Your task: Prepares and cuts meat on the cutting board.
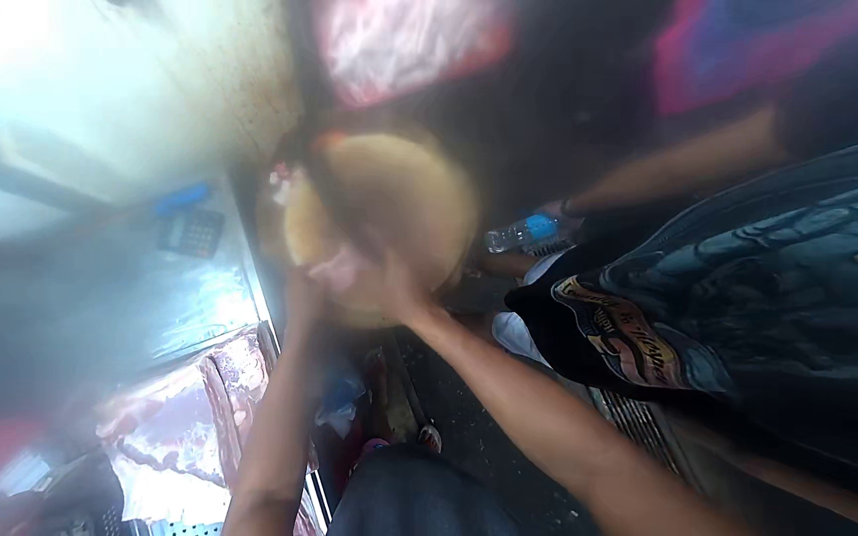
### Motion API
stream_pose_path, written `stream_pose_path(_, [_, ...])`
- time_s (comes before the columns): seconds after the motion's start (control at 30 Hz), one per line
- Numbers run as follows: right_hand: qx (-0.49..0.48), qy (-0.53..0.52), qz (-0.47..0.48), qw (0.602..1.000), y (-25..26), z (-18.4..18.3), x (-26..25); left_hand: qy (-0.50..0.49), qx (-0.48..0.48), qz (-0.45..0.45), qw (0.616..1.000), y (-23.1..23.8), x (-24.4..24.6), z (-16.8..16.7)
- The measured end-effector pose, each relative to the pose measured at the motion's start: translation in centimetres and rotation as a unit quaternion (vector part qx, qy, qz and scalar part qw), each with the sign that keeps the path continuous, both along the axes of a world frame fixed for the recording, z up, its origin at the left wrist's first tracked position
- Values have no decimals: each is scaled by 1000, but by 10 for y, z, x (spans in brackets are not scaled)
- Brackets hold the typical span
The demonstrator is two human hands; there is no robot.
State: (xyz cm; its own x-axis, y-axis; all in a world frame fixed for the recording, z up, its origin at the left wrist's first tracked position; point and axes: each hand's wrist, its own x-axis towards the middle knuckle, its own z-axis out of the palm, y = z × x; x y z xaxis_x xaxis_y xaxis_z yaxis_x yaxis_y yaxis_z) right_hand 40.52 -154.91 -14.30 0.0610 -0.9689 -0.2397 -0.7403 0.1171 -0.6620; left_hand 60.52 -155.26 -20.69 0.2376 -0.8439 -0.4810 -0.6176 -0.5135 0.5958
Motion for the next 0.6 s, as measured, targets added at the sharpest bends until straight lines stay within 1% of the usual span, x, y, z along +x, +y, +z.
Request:
stream_pose_path(0.03, [95,57,37,993,5,-24,-4,-3,-1,4,1000,0,-1,-1])
stream_pose_path(0.07, [157,94,57,981,11,-39,-9,-3,-1,9,1000,2,-1,-1])
stream_pose_path(0.1, [185,114,59,974,11,-42,-12,-2,-1,11,1000,1,-1,1])
stream_pose_path(0.13, [188,114,52,974,6,-37,-15,1,1,14,1000,-1,-2,3])
stream_pose_path(0.2, [169,85,24,982,0,-14,-18,4,3,22,1000,7,-3,2])
stream_pose_path(0.27, [90,40,-5,995,-18,23,-13,12,-10,34,999,3,-1,1])
stream_pose_path(0.33, [-6,-12,-24,1000,-19,53,-3,17,-19,51,998,9,-3,-4])
stream_pose_path(0.37, [-43,-32,-29,998,-18,55,4,15,-25,56,998,9,-4,-5])
stream_pose_path(0.4, [-52,-39,-26,998,-13,44,11,9,-29,57,998,9,-5,-5])
stream_pose_path(0.43, [-15,-23,-8,1000,-4,25,14,1,-29,53,998,9,-8,-4])
stream_pose_path(0.5, [125,49,56,989,15,-20,11,-3,-32,43,999,8,-14,0])
stream_pose_path(0.53, [178,77,72,978,21,-31,7,1,-37,44,998,7,-17,3])
stream_pose_path(0.6, [219,88,71,969,14,-29,-5,22,-50,53,997,0,-23,13])
